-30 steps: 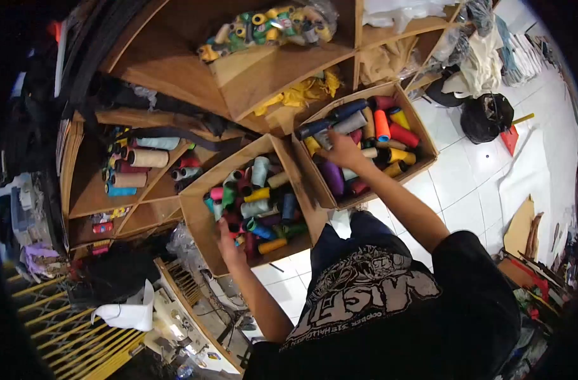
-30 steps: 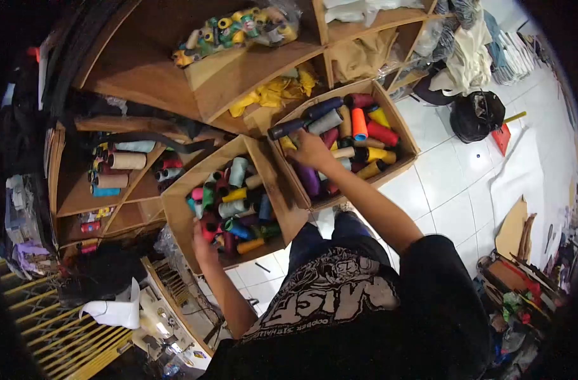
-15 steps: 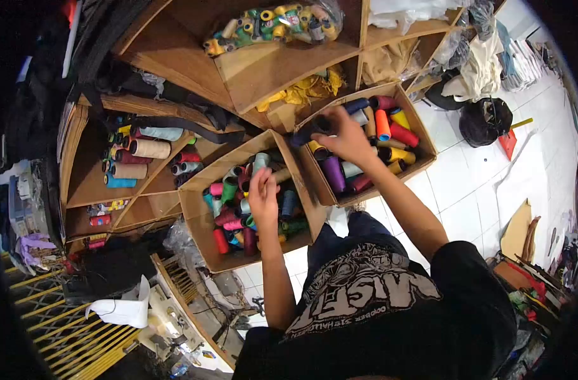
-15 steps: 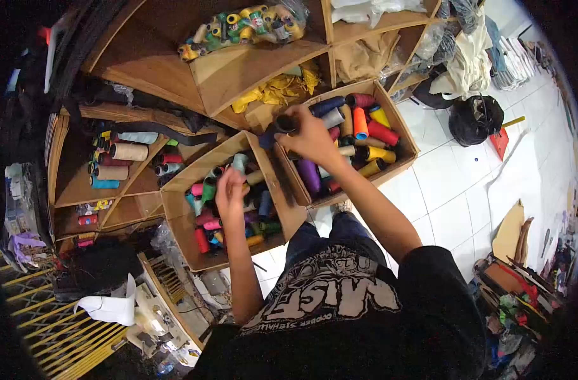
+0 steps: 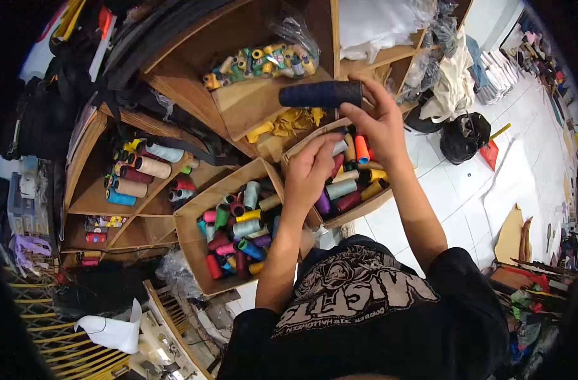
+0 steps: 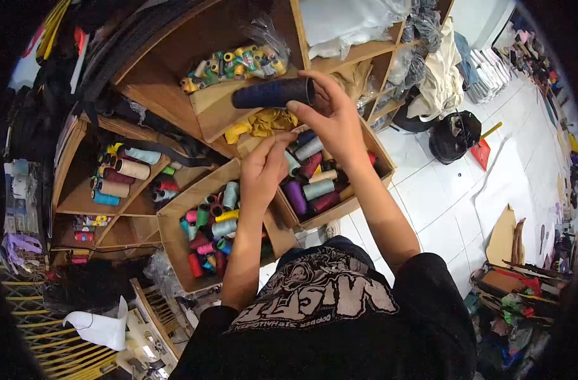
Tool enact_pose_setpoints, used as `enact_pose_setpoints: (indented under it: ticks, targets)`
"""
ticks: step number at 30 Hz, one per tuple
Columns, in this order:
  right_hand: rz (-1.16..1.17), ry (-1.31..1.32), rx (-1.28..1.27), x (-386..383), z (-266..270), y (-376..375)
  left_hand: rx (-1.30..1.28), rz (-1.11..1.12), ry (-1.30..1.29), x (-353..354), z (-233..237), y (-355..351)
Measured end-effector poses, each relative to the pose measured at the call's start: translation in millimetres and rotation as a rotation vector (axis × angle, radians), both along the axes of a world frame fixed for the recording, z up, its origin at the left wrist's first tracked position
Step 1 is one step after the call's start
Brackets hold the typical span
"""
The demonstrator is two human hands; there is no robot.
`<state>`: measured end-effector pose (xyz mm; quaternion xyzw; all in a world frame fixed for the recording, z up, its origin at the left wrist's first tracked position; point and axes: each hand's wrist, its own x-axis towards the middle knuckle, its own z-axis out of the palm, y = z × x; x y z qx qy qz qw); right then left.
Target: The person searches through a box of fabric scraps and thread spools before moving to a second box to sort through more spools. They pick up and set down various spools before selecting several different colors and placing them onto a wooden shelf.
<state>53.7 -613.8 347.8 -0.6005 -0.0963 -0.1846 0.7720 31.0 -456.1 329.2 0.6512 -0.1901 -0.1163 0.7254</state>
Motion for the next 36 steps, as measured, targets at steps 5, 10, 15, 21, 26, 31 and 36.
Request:
enact_pose_setpoints:
  ticks: [5, 10, 15, 21, 26, 31, 36]
  targets:
    - [0.026, 0.078, -0.919, -21, 33, -24, 0.386, 0.22, -0.455, -5, 38, 32]
    - [0.449, 0.049, 0.001, -41, 24, -22, 0.593, 0.169, -0.559, 19, 27, 55]
    - [0.006, -0.035, -0.901, -36, 10, -12, 0.467, 0.065, -0.445, -1, 17, 52]
    - [0.578, 0.256, -0.191, -42, -2, -13, 0.341, -0.039, -0.037, 2, 3, 64]
    - [-0.007, 0.112, -0.431, -37, 3, 7, 0.377, 0.058, -0.198, -11, -6, 57]
    - [0.163, -0.143, -0.985, -52, 6, 7, 0.472, 0.14, -0.349, -10, 6, 72]
    - [0.506, 0.239, -0.254, -46, -20, 11, 0.252, 0.067, -0.318, -9, -15, 86]
